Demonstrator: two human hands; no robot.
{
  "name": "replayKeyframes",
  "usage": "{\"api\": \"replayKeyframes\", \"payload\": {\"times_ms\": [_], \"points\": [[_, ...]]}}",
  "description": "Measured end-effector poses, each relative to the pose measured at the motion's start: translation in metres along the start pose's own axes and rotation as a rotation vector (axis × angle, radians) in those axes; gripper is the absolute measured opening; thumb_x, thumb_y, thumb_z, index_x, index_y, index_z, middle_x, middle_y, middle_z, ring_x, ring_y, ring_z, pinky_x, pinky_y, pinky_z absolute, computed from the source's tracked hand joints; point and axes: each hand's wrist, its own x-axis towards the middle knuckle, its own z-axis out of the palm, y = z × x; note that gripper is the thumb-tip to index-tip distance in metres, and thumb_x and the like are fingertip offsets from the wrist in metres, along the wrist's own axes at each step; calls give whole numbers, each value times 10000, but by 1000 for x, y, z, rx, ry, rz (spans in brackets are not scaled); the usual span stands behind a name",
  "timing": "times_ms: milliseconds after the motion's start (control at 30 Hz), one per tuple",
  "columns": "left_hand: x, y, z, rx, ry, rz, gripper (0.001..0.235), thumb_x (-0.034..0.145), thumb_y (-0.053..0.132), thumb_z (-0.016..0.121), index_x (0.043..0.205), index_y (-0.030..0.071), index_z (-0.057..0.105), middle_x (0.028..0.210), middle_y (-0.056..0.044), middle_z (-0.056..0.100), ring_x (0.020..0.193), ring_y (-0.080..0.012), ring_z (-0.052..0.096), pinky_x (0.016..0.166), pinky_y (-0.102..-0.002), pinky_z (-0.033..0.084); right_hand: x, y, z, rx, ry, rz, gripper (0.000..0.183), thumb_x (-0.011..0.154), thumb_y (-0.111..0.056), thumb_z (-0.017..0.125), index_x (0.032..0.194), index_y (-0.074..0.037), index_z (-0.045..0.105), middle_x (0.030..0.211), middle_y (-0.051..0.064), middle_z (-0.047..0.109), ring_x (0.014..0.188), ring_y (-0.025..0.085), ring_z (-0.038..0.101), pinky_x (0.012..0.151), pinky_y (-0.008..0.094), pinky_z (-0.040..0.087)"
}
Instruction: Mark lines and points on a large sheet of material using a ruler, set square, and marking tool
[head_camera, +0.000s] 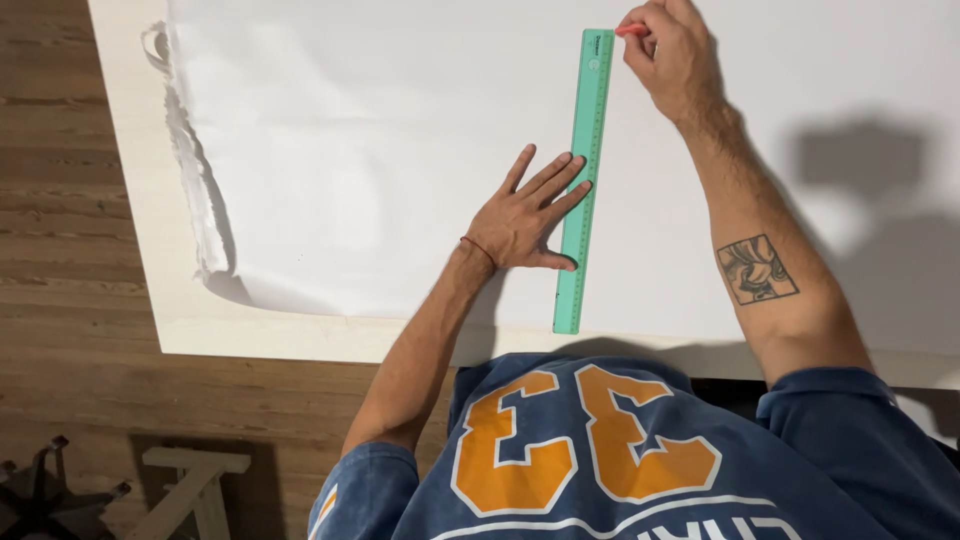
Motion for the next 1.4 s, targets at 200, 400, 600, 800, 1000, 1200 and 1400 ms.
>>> {"api": "replayKeyframes", "payload": {"times_ms": [200, 400, 600, 800, 1000, 1200, 1400], "points": [[2, -1, -4, -23, -35, -5, 1315, 1020, 1050, 690, 1857, 81, 390, 1921, -222, 293, 1805, -387, 250, 1455, -743, 86, 4, 8, 3, 58, -38, -4, 211, 1141, 91, 725, 1295, 18, 850, 1229, 142, 796, 844, 233, 703, 839, 401, 631], [3, -1, -6, -14, -33, 5, 1314, 1027, 1042, 692, 1854, 58, 419, 1915, -234, 292, 1799, -389, 238, 1448, -742, 84, 3, 17, 4, 24, -64, -12, 153, 1232, 11, 709, 1275, -21, 852, 1118, 49, 856, 806, 209, 696, 802, 394, 546], [3, -1, -5, -17, -29, 4, 1296, 1034, 1049, 629, 1851, 62, 434, 1913, -238, 296, 1798, -387, 243, 1447, -742, 82, -3, 22, 8, -72, -50, -2, 128, 1219, -6, 792, 1277, -86, 873, 939, 18, 757, 759, 206, 621, 737, 402, 520], [3, 2, -8, -9, -40, -1, 1293, 1035, 1045, 632, 1851, 60, 433, 1915, -235, 299, 1798, -387, 248, 1452, -727, 83, -4, 21, 11, -151, -53, 34, 153, 1207, -73, 765, 1279, -145, 880, 945, -3, 775, 761, 194, 673, 716, 415, 567], [6, 2, -14, 24, -70, -28, 1337, 969, 1027, 777, 1863, 104, 409, 1932, -191, 283, 1805, -394, 216, 1434, -779, 74, 0, 7, 2, -132, -56, 35, 161, 1178, -47, 814, 1311, -128, 855, 1155, 97, 739, 880, 279, 694, 745, 485, 579], [9, -3, -13, 51, -34, -21, 1315, 988, 1068, 705, 1854, 117, 434, 1925, -180, 302, 1795, -414, 213, 1406, -832, 94, 3, -4, -3, -113, -34, -3, 177, 1152, 6, 798, 1292, -82, 861, 1199, 80, 717, 885, 252, 659, 719, 451, 578], [12, -6, -14, 48, -39, -31, 1300, 983, 1072, 652, 1846, 119, 464, 1927, -168, 297, 1798, -404, 193, 1410, -824, 91, 4, -6, -3, -105, -18, -16, 153, 1180, 3, 789, 1293, -66, 864, 1242, 56, 713, 943, 253, 702, 738, 452, 595]]}}
